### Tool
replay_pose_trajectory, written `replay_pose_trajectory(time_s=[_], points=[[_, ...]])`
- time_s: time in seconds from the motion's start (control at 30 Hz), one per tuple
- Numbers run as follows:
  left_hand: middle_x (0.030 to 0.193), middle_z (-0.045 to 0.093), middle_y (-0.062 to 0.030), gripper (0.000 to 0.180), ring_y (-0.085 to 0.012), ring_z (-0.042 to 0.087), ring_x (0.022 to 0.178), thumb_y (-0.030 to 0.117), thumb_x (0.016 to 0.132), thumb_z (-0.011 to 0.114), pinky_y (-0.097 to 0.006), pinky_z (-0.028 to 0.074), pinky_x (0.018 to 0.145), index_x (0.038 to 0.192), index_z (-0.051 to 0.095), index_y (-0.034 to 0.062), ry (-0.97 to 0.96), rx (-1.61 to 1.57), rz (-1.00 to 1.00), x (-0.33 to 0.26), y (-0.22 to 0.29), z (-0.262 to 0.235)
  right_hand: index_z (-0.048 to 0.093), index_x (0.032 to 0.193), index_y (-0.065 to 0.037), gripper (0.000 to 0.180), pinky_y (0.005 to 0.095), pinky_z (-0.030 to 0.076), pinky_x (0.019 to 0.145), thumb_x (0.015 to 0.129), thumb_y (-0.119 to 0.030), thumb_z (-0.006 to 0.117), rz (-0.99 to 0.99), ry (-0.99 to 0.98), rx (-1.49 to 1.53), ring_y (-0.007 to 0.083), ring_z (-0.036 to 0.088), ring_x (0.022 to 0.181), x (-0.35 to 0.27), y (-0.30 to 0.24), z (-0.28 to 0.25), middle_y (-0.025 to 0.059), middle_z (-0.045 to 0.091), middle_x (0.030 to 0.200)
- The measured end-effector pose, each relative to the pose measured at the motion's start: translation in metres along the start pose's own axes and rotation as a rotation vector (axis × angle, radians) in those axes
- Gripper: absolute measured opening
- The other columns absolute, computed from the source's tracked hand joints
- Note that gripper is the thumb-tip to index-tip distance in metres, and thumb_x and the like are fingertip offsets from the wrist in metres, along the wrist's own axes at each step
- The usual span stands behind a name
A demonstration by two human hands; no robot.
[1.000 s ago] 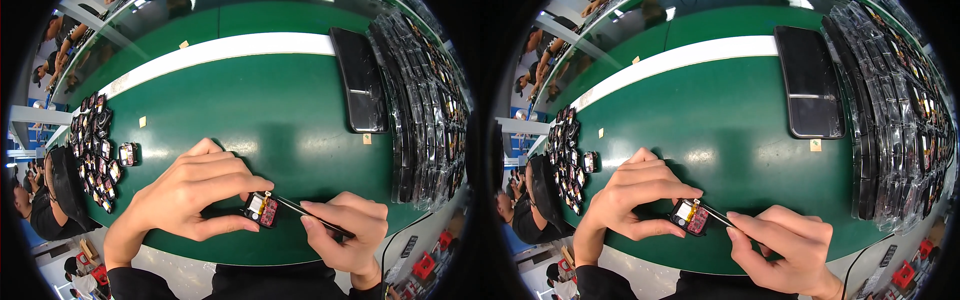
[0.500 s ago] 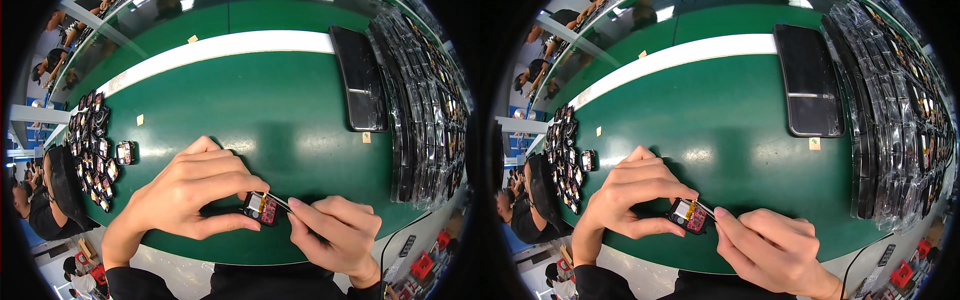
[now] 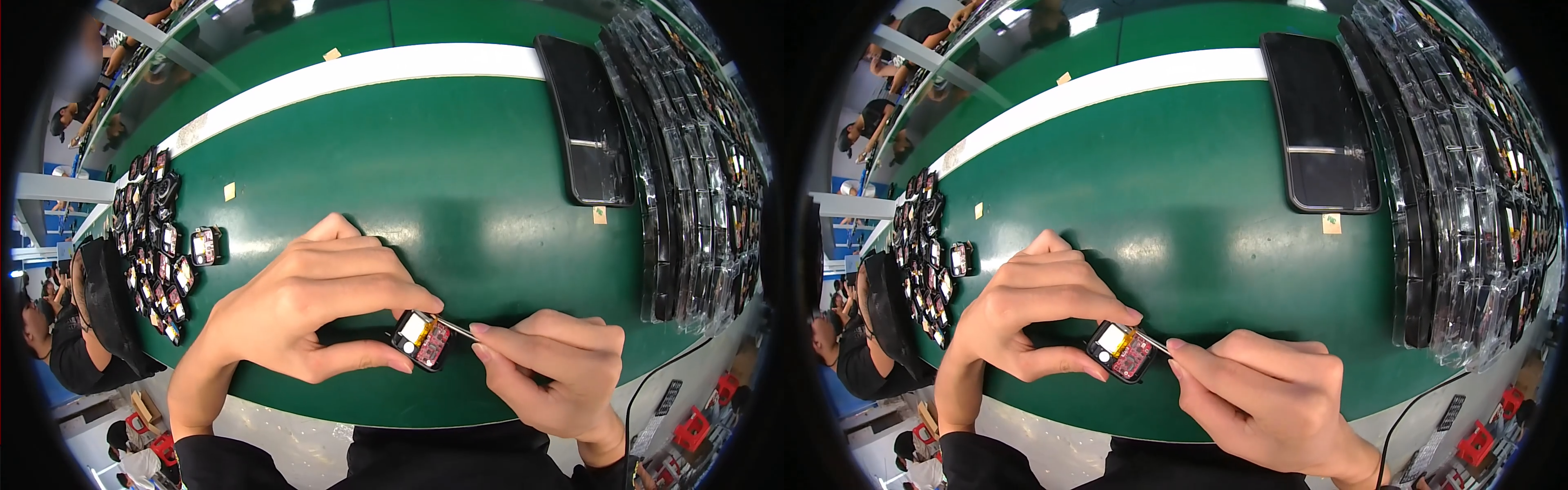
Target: Using tweezers to assemble small electronic components into a smartwatch case at a workbench.
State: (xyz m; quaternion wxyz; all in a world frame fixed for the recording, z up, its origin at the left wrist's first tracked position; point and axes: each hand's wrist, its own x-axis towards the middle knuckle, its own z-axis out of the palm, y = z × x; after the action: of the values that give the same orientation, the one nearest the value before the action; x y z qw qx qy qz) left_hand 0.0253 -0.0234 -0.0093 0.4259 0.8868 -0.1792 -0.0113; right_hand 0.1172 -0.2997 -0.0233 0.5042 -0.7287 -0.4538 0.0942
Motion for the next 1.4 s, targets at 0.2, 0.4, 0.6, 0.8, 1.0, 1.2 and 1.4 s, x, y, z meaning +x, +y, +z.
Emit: replay_pose_trajectory(time_s=[0.2,0.4,0.6,0.8,1.0,1.2,1.4], points=[[0.097,0.079,-0.0026,0.052,-0.0192,0.067,0.08,0.036,0.076,0.099,-0.036,0.034,0.08,0.117,0.086,0.0077,-0.012,0.004,0.003,0.0,0.0018,0.0007,0.084,0.104,0.003,0.027,0.0286,0.042,0.044,0.078,0.011,0.085,0.015,-0.01,0.001,0.0128,0.057,0.048,-0.0018,0.0006,-0.001,0.0025,0.063,0.068],[0.096,0.078,-0.0021,0.051,-0.0188,0.066,0.079,0.038,0.076,0.099,-0.036,0.033,0.079,0.116,0.087,0.0082,-0.007,0.008,-0.003,-0.0003,0.002,0.0021,0.084,0.103,0.003,0.026,0.0286,0.041,0.044,0.078,0.01,0.085,0.032,-0.016,0.008,0.0132,0.056,0.048,-0.0006,-0.0003,0.0,0.0026,0.062,0.067],[0.094,0.076,-0.001,0.048,-0.0181,0.063,0.076,0.039,0.077,0.098,-0.036,0.031,0.077,0.114,0.087,0.0094,-0.015,0.04,0.015,0.0006,0.0036,0.0017,0.084,0.102,0.003,0.026,0.0288,0.042,0.044,0.078,0.01,0.085,0.014,-0.016,0.001,0.0133,0.057,0.048,0.0004,-0.0002,0.0004,0.0025,0.062,0.067],[0.093,0.075,-0.0004,0.047,-0.0178,0.061,0.074,0.038,0.078,0.098,-0.036,0.03,0.076,0.114,0.086,0.0093,-0.014,0.063,0.041,0.0003,0.0027,0.0011,0.083,0.103,0.003,0.027,0.0294,0.042,0.044,0.077,0.01,0.086,0.023,-0.014,-0.012,0.0138,0.057,0.048,0.0022,-0.0023,-0.0004,0.0019,0.061,0.067],[0.093,0.075,-0.0008,0.048,-0.0181,0.061,0.075,0.037,0.078,0.098,-0.036,0.03,0.076,0.114,0.086,0.0081,-0.014,0.057,0.042,0.0008,0.0027,0.0023,0.084,0.103,0.002,0.028,0.0292,0.042,0.044,0.076,0.01,0.086,-0.016,-0.013,-0.017,0.0136,0.057,0.049,-0.0012,0.0017,0.0009,0.0017,0.061,0.067],[0.094,0.076,-0.0011,0.048,-0.0187,0.062,0.076,0.037,0.077,0.098,-0.036,0.032,0.077,0.113,0.086,0.0084,-0.016,0.063,0.033,-0.0012,0.004,0.0021,0.083,0.105,0.002,0.031,0.0293,0.041,0.045,0.075,0.011,0.085,-0.008,-0.018,-0.024,0.0134,0.057,0.049,-0.0022,-0.0011,0.0001,0.0013,0.06,0.068],[0.095,0.077,-0.0014,0.047,-0.0194,0.065,0.078,0.033,0.076,0.1,-0.036,0.034,0.078,0.113,0.086,0.0086,-0.02,0.068,0.031,0.0005,0.0052,-0.0002,0.084,0.104,0.001,0.031,0.0288,0.04,0.043,0.075,0.011,0.085,-0.055,0.017,-0.024,0.0123,0.055,0.047,-0.0048,0.0026,0.0023,0.0011,0.061,0.067]])
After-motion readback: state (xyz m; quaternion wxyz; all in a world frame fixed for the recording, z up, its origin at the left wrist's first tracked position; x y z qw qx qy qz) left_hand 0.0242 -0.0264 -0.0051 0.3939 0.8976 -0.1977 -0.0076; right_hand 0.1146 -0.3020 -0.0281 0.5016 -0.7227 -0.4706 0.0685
